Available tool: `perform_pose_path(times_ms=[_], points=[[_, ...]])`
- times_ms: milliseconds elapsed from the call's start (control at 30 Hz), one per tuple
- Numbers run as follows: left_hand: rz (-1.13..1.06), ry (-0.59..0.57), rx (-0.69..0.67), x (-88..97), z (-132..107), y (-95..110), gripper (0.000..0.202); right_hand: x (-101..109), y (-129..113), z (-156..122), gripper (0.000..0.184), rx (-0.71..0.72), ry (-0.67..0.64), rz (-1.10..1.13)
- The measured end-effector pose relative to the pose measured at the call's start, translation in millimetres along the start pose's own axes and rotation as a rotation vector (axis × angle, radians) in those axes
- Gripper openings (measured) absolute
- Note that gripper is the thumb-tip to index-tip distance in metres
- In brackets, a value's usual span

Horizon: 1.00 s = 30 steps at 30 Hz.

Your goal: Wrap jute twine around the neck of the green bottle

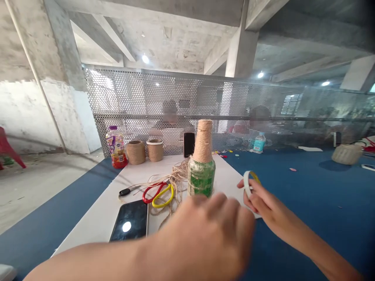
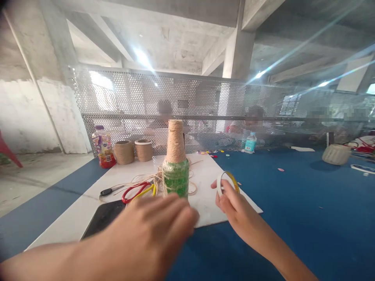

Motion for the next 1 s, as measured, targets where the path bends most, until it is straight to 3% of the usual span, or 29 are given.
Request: perform_pose_path(times_ms=[133,233,333,433,533,700,733,800,900,1000], points=[[-0.309,-0.066,0.338,26.8,1.9,-66.9,0.011,-8.7,18.6,15.1,0.024,0.077,-0.107,-0.277],[-0.565,-0.130,0.351,33.9,-1.4,-108.2,0.014,-22.1,30.6,29.9,0.021,0.193,-0.148,-0.397],[-0.785,-0.248,0.389,25.3,-8.3,-134.1,0.013,-35.3,43.3,44.4,0.020,0.254,-0.146,-0.446],[-0.939,-0.288,0.415,13.7,-11.1,-144.5,0.012,-41.7,46.0,54.5,0.022,0.307,-0.107,-0.498],[-1.023,-0.311,0.454,2.8,-10.4,-147.8,0.014,-33.9,28.8,56.4,0.021,0.347,-0.013,-0.514],[-1.052,-0.321,0.539,-9.3,-10.0,-153.2,0.016,0.9,-34.3,41.3,0.017,0.404,0.273,-0.448],[-1.057,-0.316,0.558,-11.2,-10.6,-154.6,0.016,9.3,-50.3,34.8,0.014,0.496,0.403,-0.413],[-1.074,-0.308,0.585,-14.7,-11.8,-156.9,0.017,15.3,-75.2,25.6,0.012,0.657,0.515,-0.412],[-1.111,-0.322,0.593,-19.8,-13.2,-157.6,0.019,9.8,-93.9,23.5,0.019,0.796,0.521,-0.486],[-1.139,-0.321,0.627,-23.6,-14.1,-159.1,0.019,0.8,-97.0,27.8,0.026,0.842,0.498,-0.562]])
Point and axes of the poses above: each hand's wrist, its own z-axis towards the middle knuckle, its own x-axis out of the back of the hand, y = z × x, the point moved 5 cm from there along z, towards the middle knuckle, and after that the axes turned 3 degrees about -z, right-handed, at the moved point
